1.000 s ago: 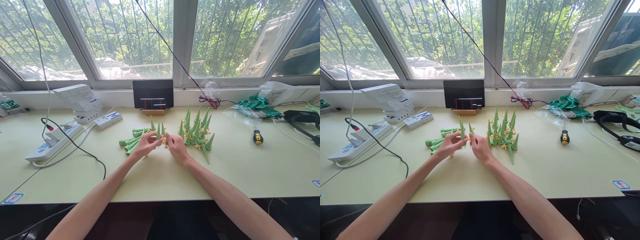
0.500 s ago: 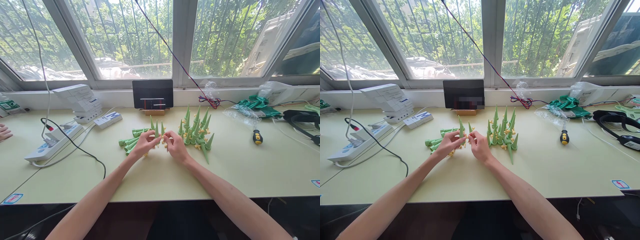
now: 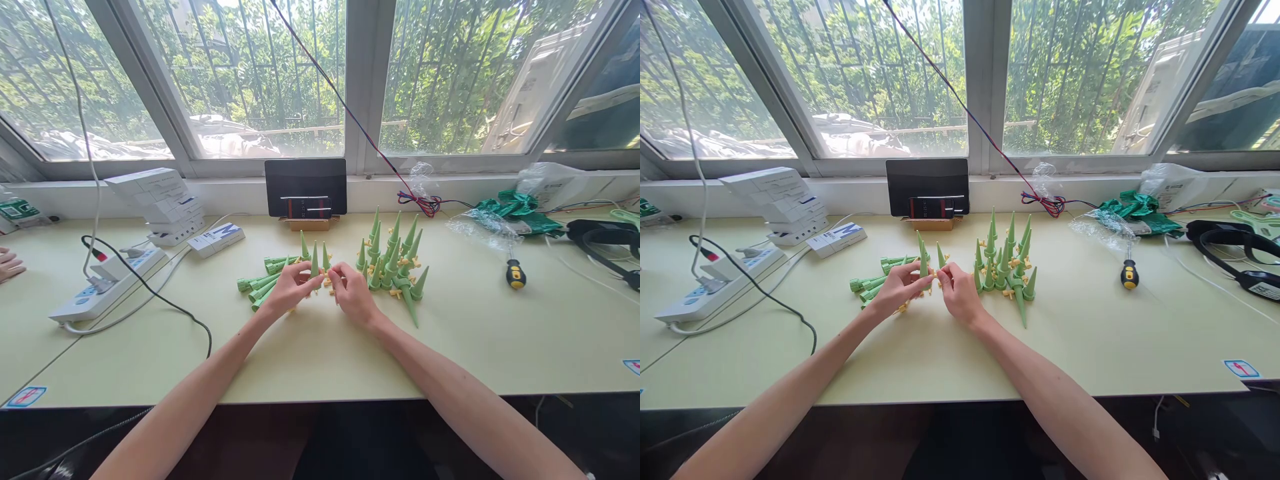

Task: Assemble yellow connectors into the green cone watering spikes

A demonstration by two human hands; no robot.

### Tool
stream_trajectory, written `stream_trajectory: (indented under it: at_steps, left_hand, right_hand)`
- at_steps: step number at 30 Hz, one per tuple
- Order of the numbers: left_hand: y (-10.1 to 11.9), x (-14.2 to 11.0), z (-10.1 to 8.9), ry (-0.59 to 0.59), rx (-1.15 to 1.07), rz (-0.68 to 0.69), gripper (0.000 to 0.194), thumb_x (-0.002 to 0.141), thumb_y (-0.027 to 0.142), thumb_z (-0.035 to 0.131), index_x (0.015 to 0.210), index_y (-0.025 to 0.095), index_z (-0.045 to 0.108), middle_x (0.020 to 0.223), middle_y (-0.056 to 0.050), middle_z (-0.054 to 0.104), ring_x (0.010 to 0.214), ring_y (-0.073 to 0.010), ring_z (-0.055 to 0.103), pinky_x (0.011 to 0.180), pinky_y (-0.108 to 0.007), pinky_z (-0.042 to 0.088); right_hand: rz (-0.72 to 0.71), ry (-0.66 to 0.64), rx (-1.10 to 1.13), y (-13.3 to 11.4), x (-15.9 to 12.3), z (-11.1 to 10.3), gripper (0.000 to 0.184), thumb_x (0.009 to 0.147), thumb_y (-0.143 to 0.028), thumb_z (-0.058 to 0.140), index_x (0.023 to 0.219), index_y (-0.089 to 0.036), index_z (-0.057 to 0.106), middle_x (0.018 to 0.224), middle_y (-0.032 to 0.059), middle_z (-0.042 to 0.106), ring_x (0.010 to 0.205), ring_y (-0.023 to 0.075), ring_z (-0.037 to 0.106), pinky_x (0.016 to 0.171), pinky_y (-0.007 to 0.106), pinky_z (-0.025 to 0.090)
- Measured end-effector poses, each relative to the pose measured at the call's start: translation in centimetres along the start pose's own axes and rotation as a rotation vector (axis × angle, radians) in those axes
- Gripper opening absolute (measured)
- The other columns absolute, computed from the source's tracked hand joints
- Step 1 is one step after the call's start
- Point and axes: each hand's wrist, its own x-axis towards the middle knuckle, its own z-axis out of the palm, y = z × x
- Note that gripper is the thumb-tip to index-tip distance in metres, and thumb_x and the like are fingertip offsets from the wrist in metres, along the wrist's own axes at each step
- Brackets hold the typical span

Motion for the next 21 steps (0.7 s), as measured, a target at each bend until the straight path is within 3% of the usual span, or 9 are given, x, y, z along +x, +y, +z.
stream_trajectory:
  at_steps: [13,21]
  left_hand:
    - [0.01,-0.17,0.11,-0.043,0.031,0.052,0.031,0.082,0.045,0.068,0.091,0.016,0.067,0.075,-0.002,0.058,0.057,-0.0098,0.051,0.048,-0.021,0.039]
    - [0.58,-0.27,0.27,-0.076,0.058,0.089,0.034,0.083,0.048,0.066,0.092,0.015,0.067,0.082,-0.005,0.061,0.062,-0.0116,0.053,0.049,-0.022,0.041]
  right_hand:
    - [0.011,0.042,-0.123,-0.36,-0.03,-0.16,0.043,0.097,-0.053,0.04,0.067,-0.022,0.041,0.057,-0.004,0.041,0.052,0.012,0.038,0.052,0.027,0.031]
    - [0.028,0.04,-0.117,-0.51,0.02,-0.17,0.049,0.098,-0.053,0.036,0.061,-0.021,0.041,0.057,-0.0014,0.048,0.051,0.0123,0.041,0.052,0.027,0.031]
